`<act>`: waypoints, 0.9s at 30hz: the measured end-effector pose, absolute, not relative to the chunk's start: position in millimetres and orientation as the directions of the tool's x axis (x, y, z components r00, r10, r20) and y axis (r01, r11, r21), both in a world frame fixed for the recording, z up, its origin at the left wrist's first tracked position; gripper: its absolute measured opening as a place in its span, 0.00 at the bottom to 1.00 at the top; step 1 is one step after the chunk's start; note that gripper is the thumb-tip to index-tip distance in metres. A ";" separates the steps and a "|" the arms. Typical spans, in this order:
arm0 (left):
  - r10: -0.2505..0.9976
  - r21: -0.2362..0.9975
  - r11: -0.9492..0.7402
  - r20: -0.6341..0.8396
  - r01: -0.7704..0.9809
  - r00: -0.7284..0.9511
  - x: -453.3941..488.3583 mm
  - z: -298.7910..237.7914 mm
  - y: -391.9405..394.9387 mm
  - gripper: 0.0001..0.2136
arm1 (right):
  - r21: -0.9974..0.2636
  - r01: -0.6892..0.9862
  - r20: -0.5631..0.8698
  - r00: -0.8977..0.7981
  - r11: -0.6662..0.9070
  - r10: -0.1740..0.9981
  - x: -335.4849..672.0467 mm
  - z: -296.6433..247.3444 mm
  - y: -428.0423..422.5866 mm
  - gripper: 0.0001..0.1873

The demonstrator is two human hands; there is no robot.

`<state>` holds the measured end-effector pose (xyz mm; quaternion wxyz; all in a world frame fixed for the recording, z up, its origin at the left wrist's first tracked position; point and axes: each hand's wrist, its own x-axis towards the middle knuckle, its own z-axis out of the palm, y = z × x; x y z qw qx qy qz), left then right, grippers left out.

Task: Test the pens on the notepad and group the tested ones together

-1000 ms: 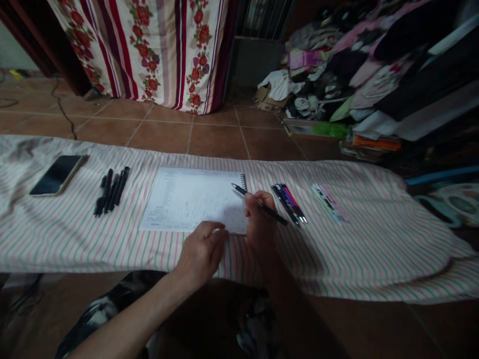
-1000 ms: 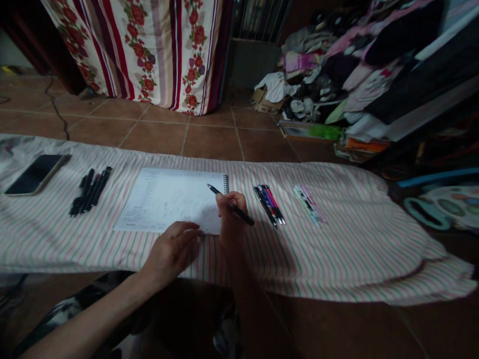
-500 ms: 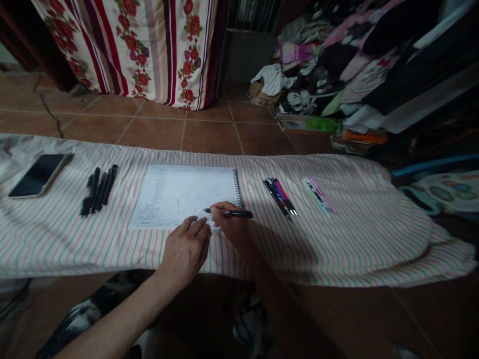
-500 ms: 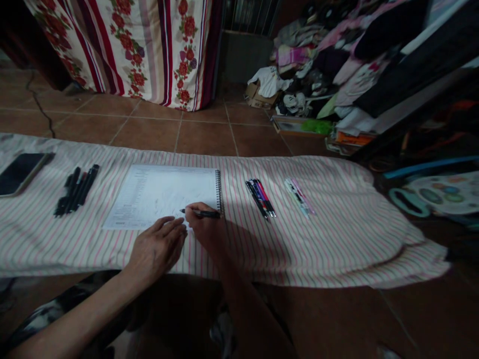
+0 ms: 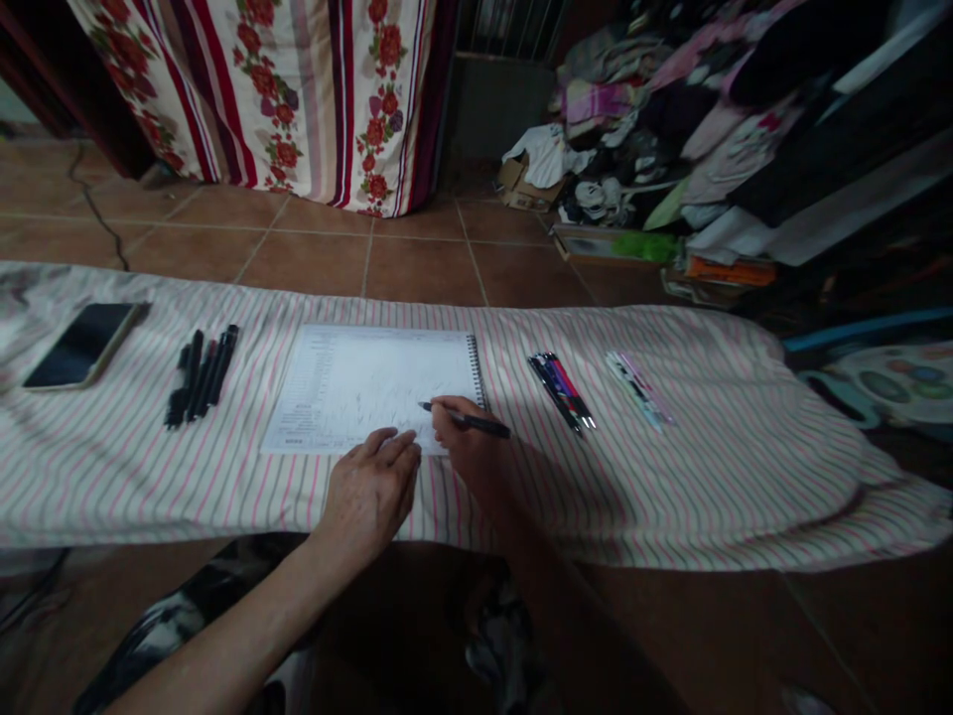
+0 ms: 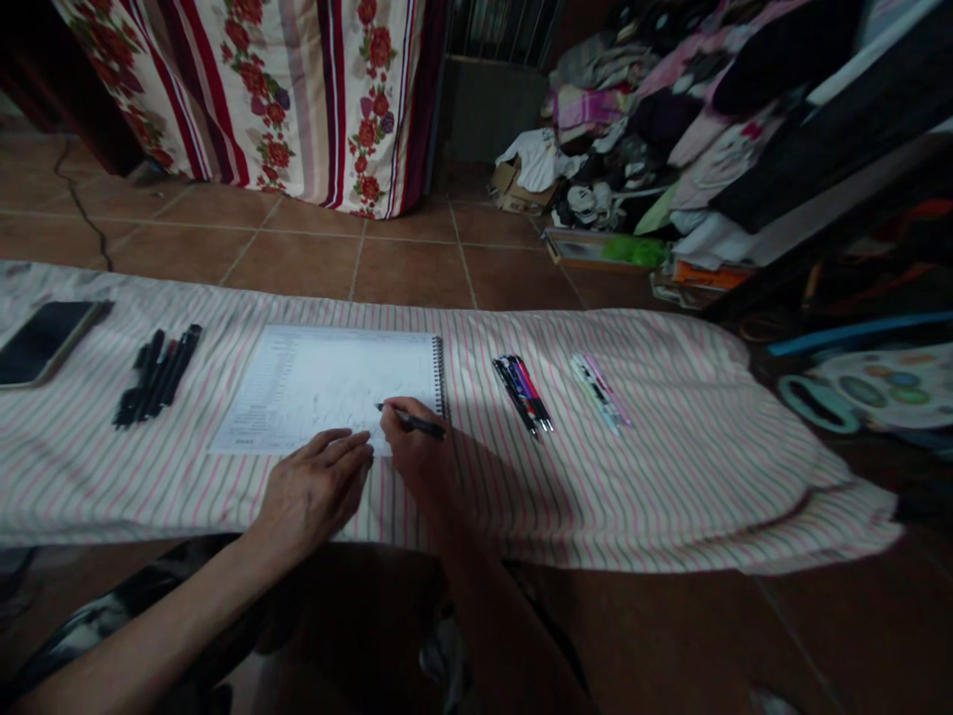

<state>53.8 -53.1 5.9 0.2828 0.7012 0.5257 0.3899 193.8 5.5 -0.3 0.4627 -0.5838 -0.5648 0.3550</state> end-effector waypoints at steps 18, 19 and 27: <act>0.842 0.147 -0.475 0.363 0.868 0.399 54.9 5.7 -53.8 0.12 | -0.877 0.479 0.076 0.182 -0.021 0.980 200.5 6.1 4.4 0.13; 0.840 0.140 -0.476 0.365 0.868 0.402 55.1 5.0 -53.8 0.12 | -0.897 0.441 0.055 0.182 -0.032 0.982 199.8 7.2 4.1 0.13; 0.838 0.117 -0.475 0.363 0.872 0.407 55.8 3.5 -52.8 0.12 | -0.931 0.365 0.024 0.108 -0.018 0.994 198.8 4.7 3.4 0.13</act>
